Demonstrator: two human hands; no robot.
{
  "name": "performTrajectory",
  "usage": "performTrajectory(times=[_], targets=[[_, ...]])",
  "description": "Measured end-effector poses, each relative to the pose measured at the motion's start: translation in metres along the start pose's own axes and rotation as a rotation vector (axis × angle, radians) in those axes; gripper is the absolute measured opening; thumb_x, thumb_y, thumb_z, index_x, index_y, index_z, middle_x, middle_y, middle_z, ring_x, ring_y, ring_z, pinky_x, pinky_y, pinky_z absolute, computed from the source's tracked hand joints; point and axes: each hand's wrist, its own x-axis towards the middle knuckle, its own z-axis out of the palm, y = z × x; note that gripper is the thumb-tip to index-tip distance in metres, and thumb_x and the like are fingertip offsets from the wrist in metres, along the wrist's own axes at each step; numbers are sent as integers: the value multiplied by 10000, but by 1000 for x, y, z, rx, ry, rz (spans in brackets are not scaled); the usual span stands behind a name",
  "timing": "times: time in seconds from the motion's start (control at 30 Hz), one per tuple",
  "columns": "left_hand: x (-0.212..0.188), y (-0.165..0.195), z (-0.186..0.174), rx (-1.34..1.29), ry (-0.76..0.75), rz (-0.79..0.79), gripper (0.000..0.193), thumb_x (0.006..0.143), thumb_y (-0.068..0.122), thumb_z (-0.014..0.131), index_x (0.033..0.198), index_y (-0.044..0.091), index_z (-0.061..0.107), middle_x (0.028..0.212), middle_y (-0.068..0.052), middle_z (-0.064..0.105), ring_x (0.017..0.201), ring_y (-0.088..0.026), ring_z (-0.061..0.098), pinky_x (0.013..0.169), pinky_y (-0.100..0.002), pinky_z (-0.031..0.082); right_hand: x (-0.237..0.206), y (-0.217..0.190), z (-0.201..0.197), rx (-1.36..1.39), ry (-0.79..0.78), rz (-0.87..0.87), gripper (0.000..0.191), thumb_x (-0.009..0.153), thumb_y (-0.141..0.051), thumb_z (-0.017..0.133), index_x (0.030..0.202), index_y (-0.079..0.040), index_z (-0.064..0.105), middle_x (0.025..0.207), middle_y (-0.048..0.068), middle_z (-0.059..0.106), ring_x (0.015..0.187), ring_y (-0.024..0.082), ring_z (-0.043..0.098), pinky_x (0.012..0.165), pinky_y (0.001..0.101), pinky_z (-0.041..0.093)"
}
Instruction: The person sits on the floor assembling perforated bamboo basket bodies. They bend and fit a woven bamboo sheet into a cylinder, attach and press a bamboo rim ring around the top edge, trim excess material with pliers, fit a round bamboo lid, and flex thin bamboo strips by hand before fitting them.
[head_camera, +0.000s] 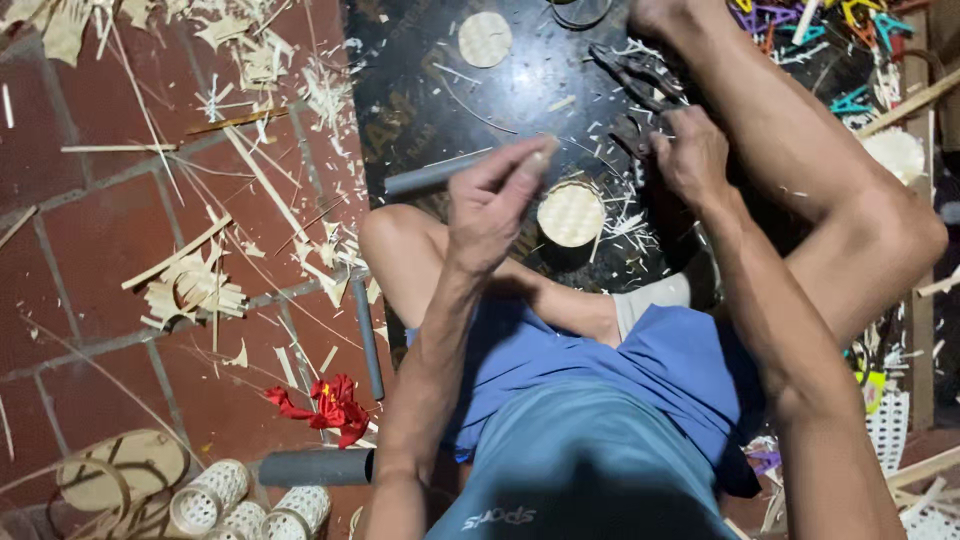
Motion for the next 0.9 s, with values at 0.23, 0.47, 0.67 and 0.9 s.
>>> performTrajectory(times=[0.23,0.47,0.67,0.9], targets=[[1,-20,-8,22,-73,-127,243,1057,144,654,1233,-7,724,973,0,726,873,-46,644,791,-212,544,91,11,39,-414,-164,-127,245,879,-165,731,1038,21,712,1174,260,628,1037,451,622,807,537,543],[1,-19,-22,12,-43,-86,240,1063,150,646,1230,-11,709,1009,-9,741,914,-53,662,820,-225,555,102,1,40,-377,-200,-64,238,904,-153,670,1008,60,694,1071,312,652,924,474,652,785,553,543],[9,-11,-13,154,-28,-18,222,1074,150,623,1205,-11,701,965,-22,747,893,-65,688,813,-241,576,-2,-54,-30,308,-139,-109,133,888,26,555,1017,36,523,1064,233,621,931,392,626,897,443,531],[12,9,7,356,-29,17,206,1046,174,641,1157,20,720,887,-46,756,821,-82,723,755,-254,590,-49,-138,-91,247,-101,-263,308,780,74,624,1076,18,555,1261,248,643,925,404,668,778,436,547]])
